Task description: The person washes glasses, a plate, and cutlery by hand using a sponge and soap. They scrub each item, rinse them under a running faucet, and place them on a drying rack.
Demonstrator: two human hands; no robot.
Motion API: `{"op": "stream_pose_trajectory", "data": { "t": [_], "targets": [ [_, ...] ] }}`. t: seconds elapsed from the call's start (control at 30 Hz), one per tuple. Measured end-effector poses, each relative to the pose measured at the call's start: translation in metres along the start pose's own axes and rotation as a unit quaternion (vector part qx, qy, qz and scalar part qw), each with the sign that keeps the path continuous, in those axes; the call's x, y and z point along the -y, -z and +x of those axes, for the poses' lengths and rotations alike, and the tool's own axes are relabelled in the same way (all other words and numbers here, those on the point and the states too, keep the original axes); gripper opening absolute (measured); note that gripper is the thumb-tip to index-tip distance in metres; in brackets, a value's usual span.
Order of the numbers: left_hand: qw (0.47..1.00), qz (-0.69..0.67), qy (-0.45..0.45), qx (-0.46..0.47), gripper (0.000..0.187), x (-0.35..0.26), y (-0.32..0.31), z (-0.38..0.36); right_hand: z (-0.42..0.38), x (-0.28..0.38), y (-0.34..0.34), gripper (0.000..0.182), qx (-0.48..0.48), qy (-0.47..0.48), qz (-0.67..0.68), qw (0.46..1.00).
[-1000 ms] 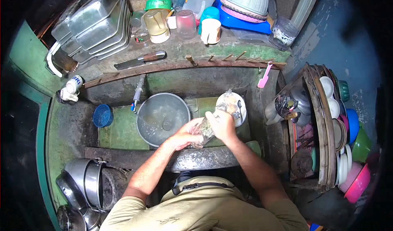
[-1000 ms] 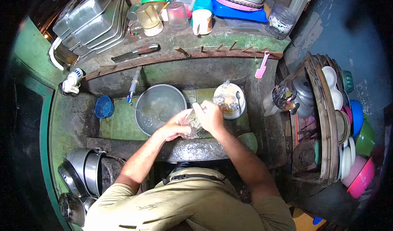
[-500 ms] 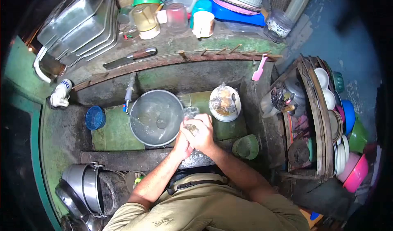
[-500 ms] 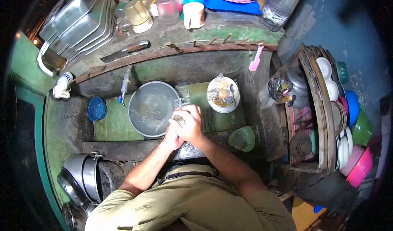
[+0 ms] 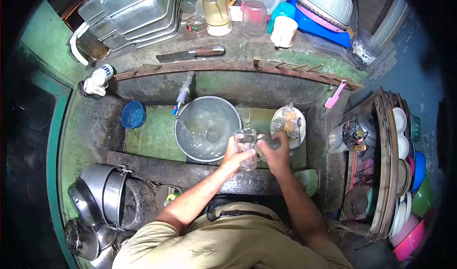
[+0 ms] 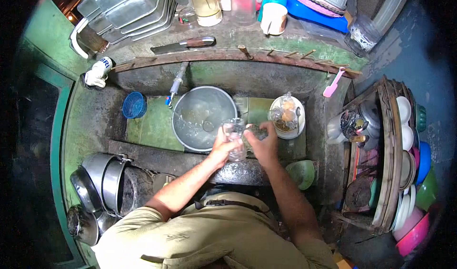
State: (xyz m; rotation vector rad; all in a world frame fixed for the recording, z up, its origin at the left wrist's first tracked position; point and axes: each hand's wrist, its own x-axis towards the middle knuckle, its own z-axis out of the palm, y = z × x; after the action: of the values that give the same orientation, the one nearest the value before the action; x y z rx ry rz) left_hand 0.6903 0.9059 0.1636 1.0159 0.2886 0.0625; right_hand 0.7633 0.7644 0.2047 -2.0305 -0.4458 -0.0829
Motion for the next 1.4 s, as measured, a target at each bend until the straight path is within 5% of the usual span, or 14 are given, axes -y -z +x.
{"op": "stream_pose_trajectory", "data": {
  "t": [0.03,0.07,0.1,0.17,0.3,0.37,0.47,0.63,0.77,0.97,1.1,1.23,1.33,1.4],
  "targets": [
    [0.996,-0.083,0.011,-0.037,0.054,-0.003,-0.002,-0.003,0.004,0.005,0.004,0.023,0.001,0.002,0.0,1.0],
    [0.987,-0.155,0.042,0.004,0.044,-0.014,-0.005,-0.004,0.007,0.008,0.007,0.019,0.024,-0.12,0.282,0.952],
    [0.975,-0.204,0.088,-0.005,0.038,0.002,0.008,-0.001,0.01,0.009,0.01,0.016,0.045,-0.23,0.536,0.811],
    [0.966,-0.208,0.155,-0.02,0.041,0.008,0.007,0.001,0.006,-0.013,-0.011,0.01,0.001,-0.212,0.54,0.815],
    [0.988,-0.116,0.041,-0.089,0.048,0.018,-0.011,0.02,-0.03,-0.051,-0.037,0.024,-0.066,-0.239,0.384,0.89],
    [0.992,-0.036,0.048,-0.114,0.05,0.027,0.014,0.032,-0.045,-0.061,-0.011,0.025,0.152,-0.193,0.13,0.961],
    [0.977,0.13,0.045,-0.16,0.066,0.062,0.077,0.052,-0.064,-0.061,0.039,0.02,0.044,-0.143,-0.022,0.989],
    [0.896,0.421,0.037,-0.137,0.081,0.082,0.181,0.059,-0.105,-0.135,0.119,0.023,-0.031,-0.232,-0.227,0.945],
    [0.842,0.525,0.08,-0.095,0.081,0.067,0.208,0.068,-0.09,-0.09,0.098,0.027,0.04,-0.078,-0.458,0.885],
    [0.819,0.569,0.067,-0.024,0.083,0.064,0.23,0.077,-0.026,-0.07,-0.063,0.024,0.215,-0.102,-0.114,0.965],
    [0.827,0.54,0.155,0.015,0.084,0.054,0.238,0.075,-0.002,-0.112,-0.206,0.047,0.332,0.005,-0.166,0.929],
    [0.798,0.553,0.238,-0.035,0.084,0.089,0.263,0.078,0.011,-0.13,-0.281,0.059,0.455,-0.039,-0.241,0.856],
    [0.864,0.49,0.114,0.004,0.086,0.17,0.311,0.08,0.003,-0.181,-0.318,0.064,0.66,-0.045,-0.315,0.68],
    [0.741,0.663,-0.085,0.064,0.089,0.193,0.319,0.085,0.014,-0.169,-0.306,0.061,0.609,-0.117,-0.268,0.738]
  ]
}}
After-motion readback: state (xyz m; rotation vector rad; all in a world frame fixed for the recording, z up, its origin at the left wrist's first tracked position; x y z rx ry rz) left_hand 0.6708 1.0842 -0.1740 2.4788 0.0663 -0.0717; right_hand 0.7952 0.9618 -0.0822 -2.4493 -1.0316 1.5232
